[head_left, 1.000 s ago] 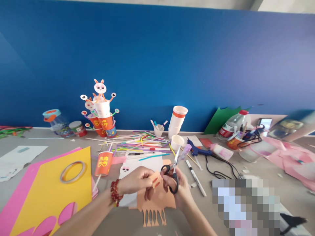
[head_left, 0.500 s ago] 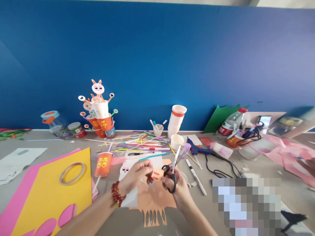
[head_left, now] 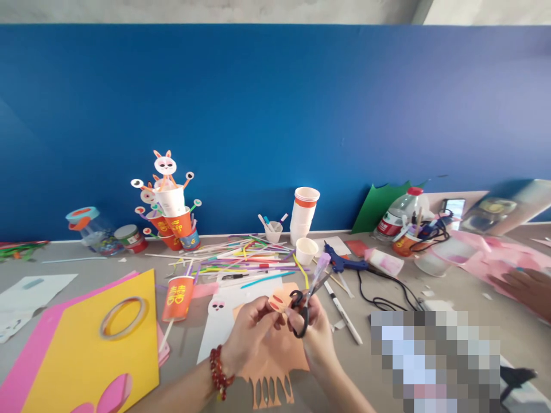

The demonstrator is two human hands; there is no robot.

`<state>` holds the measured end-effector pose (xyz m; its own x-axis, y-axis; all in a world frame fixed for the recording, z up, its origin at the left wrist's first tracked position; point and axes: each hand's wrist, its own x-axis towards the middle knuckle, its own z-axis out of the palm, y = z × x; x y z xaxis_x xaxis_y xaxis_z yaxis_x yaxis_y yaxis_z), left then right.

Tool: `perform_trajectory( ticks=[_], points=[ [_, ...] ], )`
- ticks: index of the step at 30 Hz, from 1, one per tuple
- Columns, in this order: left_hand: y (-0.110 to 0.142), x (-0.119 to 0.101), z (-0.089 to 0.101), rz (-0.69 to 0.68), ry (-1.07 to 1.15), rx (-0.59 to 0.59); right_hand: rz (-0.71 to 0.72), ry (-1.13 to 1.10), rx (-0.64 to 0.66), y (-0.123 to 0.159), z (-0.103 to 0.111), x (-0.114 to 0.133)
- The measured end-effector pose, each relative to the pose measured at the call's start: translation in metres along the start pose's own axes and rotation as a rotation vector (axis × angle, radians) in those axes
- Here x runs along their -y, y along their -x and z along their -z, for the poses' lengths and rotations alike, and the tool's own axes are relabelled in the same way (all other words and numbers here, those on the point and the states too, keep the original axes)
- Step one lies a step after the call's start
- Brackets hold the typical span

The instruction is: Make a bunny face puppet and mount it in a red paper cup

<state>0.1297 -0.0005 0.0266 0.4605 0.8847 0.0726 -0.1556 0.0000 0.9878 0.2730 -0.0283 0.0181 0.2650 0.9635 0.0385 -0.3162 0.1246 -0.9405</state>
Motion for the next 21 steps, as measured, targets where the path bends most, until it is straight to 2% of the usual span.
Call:
perform_trajectory(
  ticks=[8, 12, 14, 19, 21],
  points=[
    [0.0, 0.002, -0.001, -0.051, 0.032, -0.037, 0.061, 0.066, 0.008, 0.003, -0.002, 0.0],
    [-0.001, -0.006, 0.003, -0.076, 0.027, -0.114, 0.05, 0.12, 0.064, 0.001, 0.002, -0.002],
    [-0.002, -0.013, 0.008, -0.098, 0.004, -0.169, 0.003, 0.133, 0.136, 0.001, 0.002, -0.003],
    [-0.006, -0.028, 0.021, -0.127, -0.032, -0.3, -0.108, 0.155, 0.437, 0.006, -0.004, -0.007],
    [-0.007, -0.03, 0.023, -0.127, -0.04, -0.313, -0.118, 0.169, 0.492, 0.008, -0.006, -0.008]
  ],
)
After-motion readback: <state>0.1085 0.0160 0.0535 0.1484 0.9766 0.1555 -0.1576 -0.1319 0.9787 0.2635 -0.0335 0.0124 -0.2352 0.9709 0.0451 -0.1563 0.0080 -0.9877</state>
